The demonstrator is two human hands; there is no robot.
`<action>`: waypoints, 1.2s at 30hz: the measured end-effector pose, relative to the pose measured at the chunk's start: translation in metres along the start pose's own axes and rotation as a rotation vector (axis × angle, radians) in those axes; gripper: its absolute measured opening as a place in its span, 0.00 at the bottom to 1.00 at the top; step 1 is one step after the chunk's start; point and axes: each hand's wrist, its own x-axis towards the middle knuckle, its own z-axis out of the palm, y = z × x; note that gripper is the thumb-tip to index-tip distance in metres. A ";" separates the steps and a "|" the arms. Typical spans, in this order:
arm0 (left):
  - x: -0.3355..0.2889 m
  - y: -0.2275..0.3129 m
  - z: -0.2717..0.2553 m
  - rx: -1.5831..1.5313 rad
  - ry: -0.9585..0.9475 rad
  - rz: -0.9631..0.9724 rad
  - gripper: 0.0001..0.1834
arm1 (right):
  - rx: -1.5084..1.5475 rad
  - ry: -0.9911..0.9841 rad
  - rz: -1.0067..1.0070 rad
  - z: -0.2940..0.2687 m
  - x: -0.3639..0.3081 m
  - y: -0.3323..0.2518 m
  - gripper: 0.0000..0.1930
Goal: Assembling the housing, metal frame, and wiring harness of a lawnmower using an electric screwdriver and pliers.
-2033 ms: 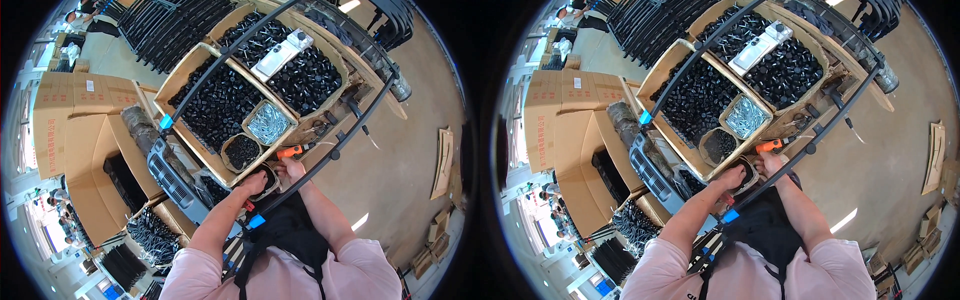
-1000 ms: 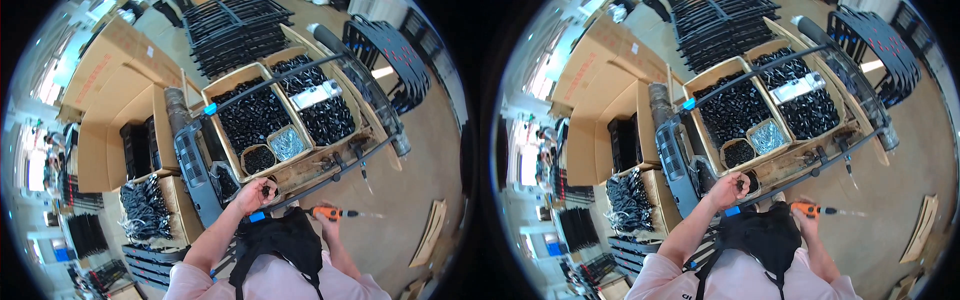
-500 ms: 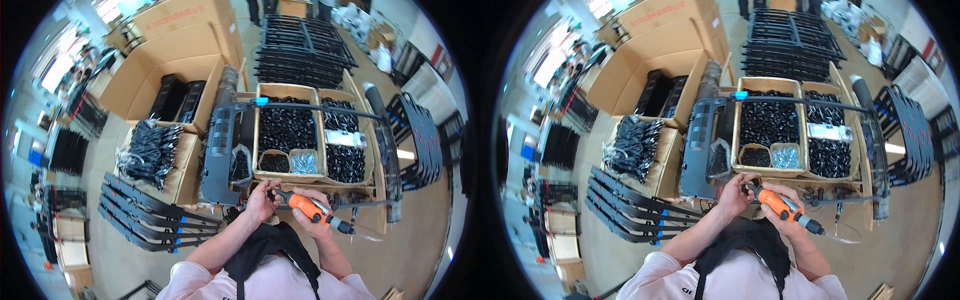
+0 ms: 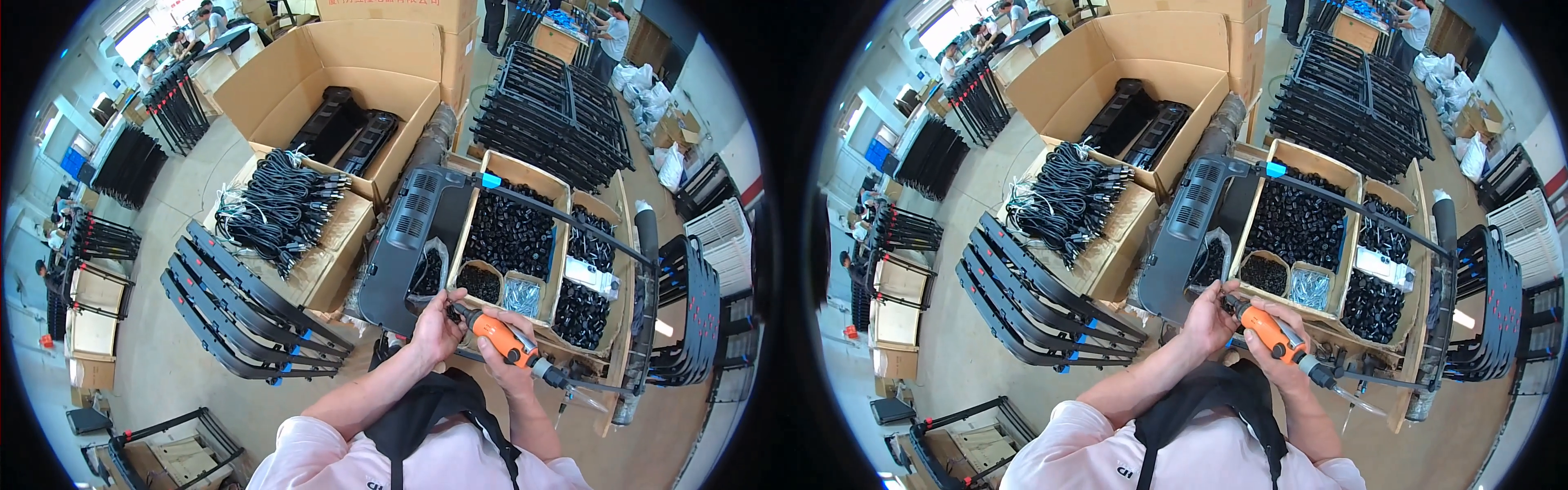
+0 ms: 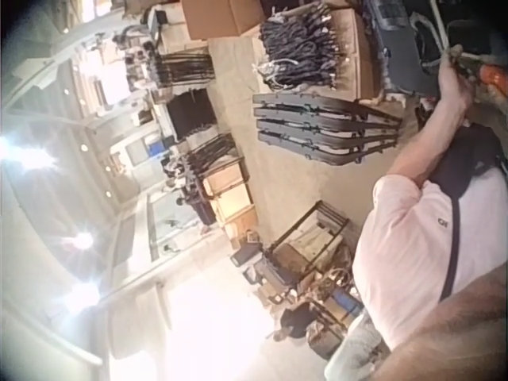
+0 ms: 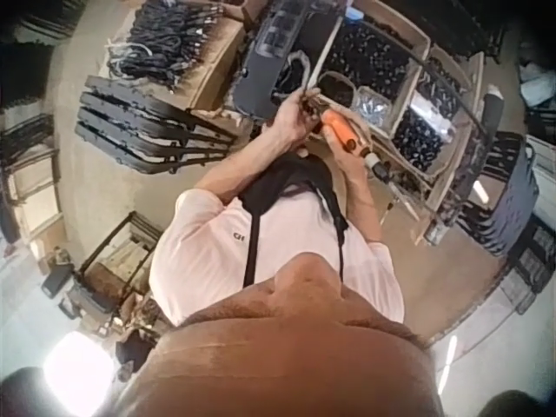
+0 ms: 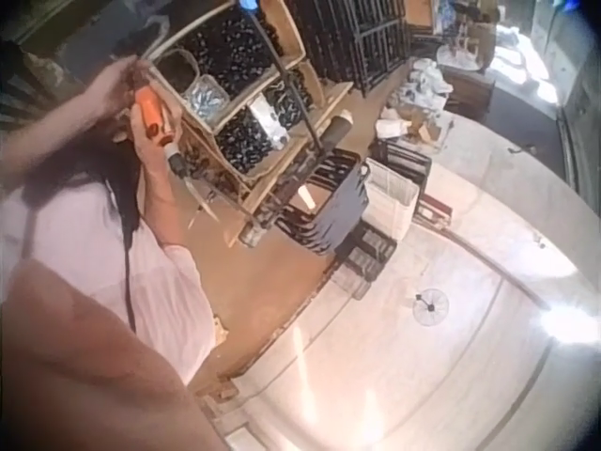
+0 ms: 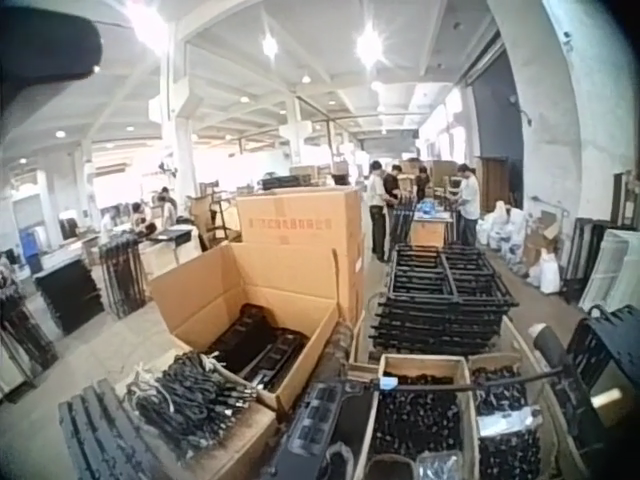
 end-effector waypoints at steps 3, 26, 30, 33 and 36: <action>0.003 0.009 0.002 0.004 -0.048 0.016 0.24 | 0.017 0.010 -0.011 0.008 0.012 0.002 0.29; 0.038 0.104 -0.066 0.191 -0.100 0.116 0.15 | -0.021 -0.124 0.222 0.141 0.205 0.048 0.25; 0.045 0.107 -0.078 0.226 -0.161 0.115 0.17 | -0.045 -0.176 0.262 0.159 0.221 0.066 0.26; 0.045 0.110 -0.080 0.235 -0.194 0.101 0.18 | -0.099 -0.211 0.271 0.168 0.229 0.067 0.25; 0.046 0.111 -0.079 0.222 -0.190 0.085 0.19 | -0.179 -0.246 0.260 0.172 0.235 0.072 0.24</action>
